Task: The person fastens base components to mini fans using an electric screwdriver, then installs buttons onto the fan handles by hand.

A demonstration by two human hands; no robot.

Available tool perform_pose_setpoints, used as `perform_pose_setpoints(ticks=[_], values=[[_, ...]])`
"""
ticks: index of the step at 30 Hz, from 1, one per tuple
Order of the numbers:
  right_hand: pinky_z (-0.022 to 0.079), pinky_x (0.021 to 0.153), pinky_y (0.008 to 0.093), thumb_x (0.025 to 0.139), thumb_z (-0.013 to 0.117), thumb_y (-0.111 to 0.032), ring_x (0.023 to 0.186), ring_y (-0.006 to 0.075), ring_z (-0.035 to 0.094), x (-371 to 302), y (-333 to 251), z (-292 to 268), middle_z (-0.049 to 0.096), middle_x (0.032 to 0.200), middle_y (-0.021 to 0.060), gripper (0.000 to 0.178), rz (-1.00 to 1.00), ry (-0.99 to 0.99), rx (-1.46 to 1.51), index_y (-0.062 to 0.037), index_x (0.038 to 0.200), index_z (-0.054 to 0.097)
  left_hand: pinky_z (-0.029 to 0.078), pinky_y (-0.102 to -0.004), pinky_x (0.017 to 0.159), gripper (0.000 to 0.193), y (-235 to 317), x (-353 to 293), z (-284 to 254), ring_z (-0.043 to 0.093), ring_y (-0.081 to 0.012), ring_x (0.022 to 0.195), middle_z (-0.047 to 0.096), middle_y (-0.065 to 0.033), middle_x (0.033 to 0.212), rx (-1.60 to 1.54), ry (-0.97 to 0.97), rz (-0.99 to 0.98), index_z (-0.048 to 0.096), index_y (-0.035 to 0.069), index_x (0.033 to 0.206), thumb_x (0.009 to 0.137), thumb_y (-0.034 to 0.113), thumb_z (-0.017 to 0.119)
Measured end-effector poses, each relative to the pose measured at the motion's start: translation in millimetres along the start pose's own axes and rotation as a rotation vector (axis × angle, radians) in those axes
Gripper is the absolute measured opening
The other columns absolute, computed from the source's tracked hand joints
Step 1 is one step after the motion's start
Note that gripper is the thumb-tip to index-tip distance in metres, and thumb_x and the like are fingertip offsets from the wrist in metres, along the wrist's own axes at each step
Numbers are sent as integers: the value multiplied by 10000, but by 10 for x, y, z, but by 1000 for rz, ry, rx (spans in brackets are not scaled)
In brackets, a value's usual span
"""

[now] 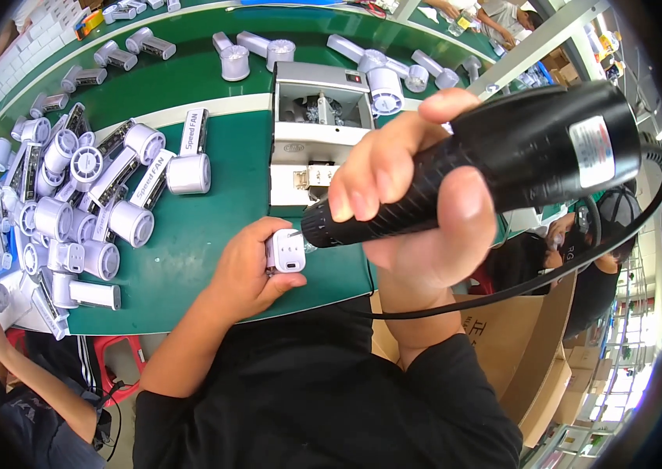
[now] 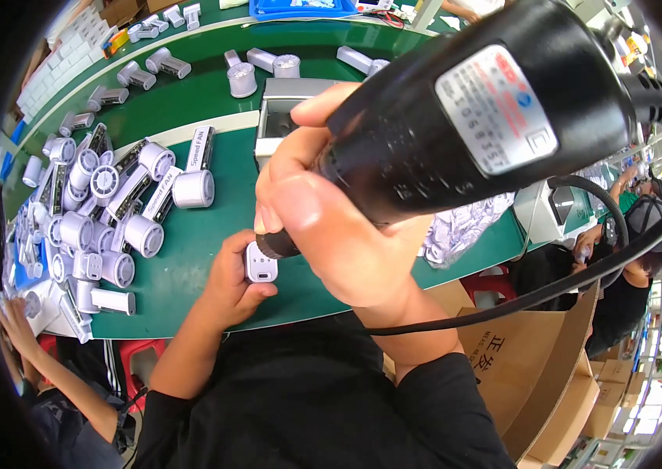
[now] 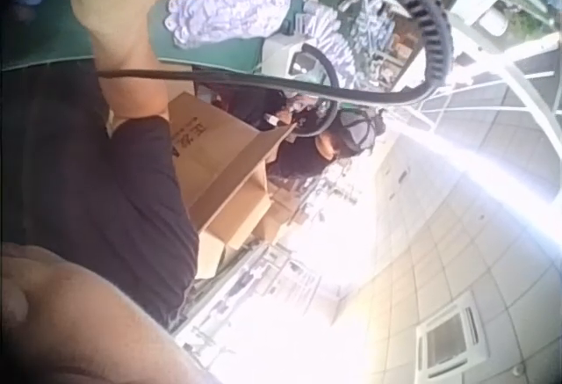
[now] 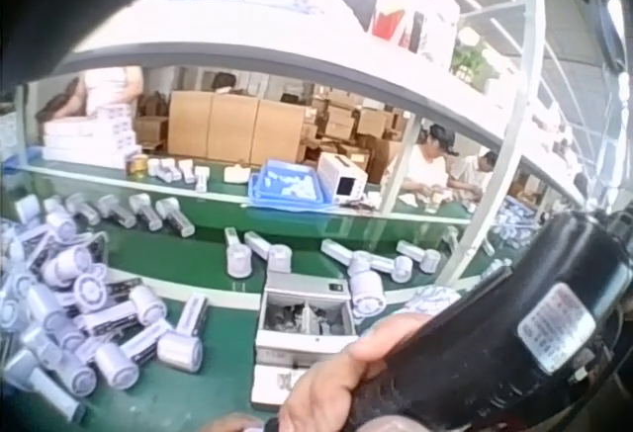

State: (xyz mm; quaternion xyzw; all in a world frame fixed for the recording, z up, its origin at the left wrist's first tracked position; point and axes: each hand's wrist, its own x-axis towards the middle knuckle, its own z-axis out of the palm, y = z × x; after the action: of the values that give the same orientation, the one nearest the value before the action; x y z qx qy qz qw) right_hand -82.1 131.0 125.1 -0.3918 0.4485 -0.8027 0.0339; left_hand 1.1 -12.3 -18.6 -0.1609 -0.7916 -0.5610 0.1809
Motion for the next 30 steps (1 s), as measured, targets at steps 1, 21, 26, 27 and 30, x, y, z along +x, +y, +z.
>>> perform_pose_setpoints(ticks=[1, 21, 26, 27, 30], values=[[469, 519, 347, 844, 577, -354, 574, 189, 493, 11, 8, -1, 472, 707, 67, 460, -8, -1, 34, -74, 1161, 396, 452, -376, 696, 661, 8, 2, 5, 553, -330, 780, 555, -150, 917, -20, 1, -6, 411, 3, 1132, 709, 400, 727], [444, 482, 287, 787, 673, -400, 580, 151, 473, 26, -651, -766, 480, 765, 48, 676, -399, 139, 104, -33, 1259, 360, 469, -361, 781, 657, 560, 1350, -1263, 558, -313, 903, 548, -135, 1001, 631, -78, 64, 492, 46, 1124, 594, 271, 807], [445, 484, 273, 751, 712, -373, 555, 148, 479, 10, -487, -847, 483, 701, 32, 646, -344, 329, -142, -59, 1218, 395, 402, -409, 882, 438, -676, 2951, -2009, 495, -353, 1033, 541, -162, 1088, 1104, -399, 271, 521, 11, 1082, 669, 42, 661], [463, 500, 296, 736, 731, -326, 569, 168, 502, -18, -458, -826, 501, 708, 49, 646, -292, 299, -105, -54, 1214, 392, 405, -403, 876, 479, -1202, 3081, -2299, 499, -355, 1027, 540, -164, 1074, 1141, -490, 235, 532, 28, 1096, 638, 29, 671], [431, 424, 264, 730, 725, -373, 493, 147, 466, -89, -423, -857, 457, 642, 34, 616, -238, 281, -260, -57, 1147, 401, 449, -394, 826, 488, -2382, 3137, -2634, 533, -335, 965, 553, -159, 1038, 1252, -494, 184, 562, 64, 1099, 630, -8, 674]])
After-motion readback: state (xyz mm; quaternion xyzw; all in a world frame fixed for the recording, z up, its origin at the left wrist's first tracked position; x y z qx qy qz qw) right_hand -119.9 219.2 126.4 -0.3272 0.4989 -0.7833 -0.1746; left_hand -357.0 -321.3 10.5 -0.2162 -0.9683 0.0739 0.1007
